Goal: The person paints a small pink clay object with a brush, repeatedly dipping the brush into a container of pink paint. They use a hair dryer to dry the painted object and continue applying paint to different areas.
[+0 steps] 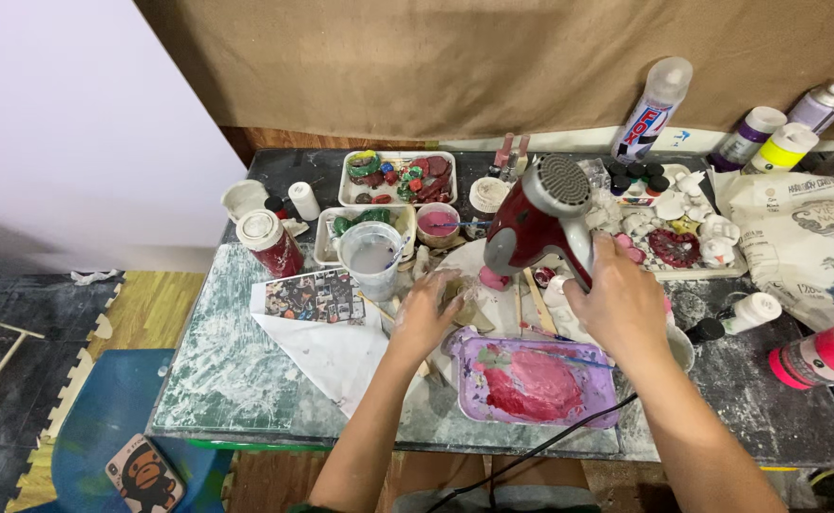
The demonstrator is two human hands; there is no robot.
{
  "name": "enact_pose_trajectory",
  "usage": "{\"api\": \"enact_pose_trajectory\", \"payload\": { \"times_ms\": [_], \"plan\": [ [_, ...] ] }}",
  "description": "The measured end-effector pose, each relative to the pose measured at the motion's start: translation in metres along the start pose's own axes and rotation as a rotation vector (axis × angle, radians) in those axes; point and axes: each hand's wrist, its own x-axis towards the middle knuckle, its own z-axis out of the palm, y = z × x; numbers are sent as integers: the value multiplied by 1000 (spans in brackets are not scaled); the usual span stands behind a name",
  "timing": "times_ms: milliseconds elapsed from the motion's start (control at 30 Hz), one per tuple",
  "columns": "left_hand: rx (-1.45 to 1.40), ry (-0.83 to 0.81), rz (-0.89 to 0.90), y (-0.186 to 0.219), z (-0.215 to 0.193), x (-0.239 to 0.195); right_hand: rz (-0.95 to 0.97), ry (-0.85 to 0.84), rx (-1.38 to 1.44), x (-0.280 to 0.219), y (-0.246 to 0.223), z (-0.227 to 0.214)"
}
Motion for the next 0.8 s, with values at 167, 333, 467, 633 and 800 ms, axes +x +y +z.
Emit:
{"api": "enact_pose_trajectory", "payload": {
  "times_ms": [167, 333, 467, 633, 800],
  "plan": [
    [-135, 32, 47, 14, -9, 4, -15, 47, 144, 1, 8, -8],
    [-317, 64, 281, 45, 1, 44, -143, 41, 143, -7, 5, -11],
    [-237, 102, 194, 68, 11, 74, -275, 38, 168, -9, -3, -16],
    [-175, 116, 176, 77, 15, 85, -290, -14, -177, -7, -7, -27],
    [-291, 151, 170, 70, 28, 86, -326, -36, -382, -5, -7, -28]
  ]
}}
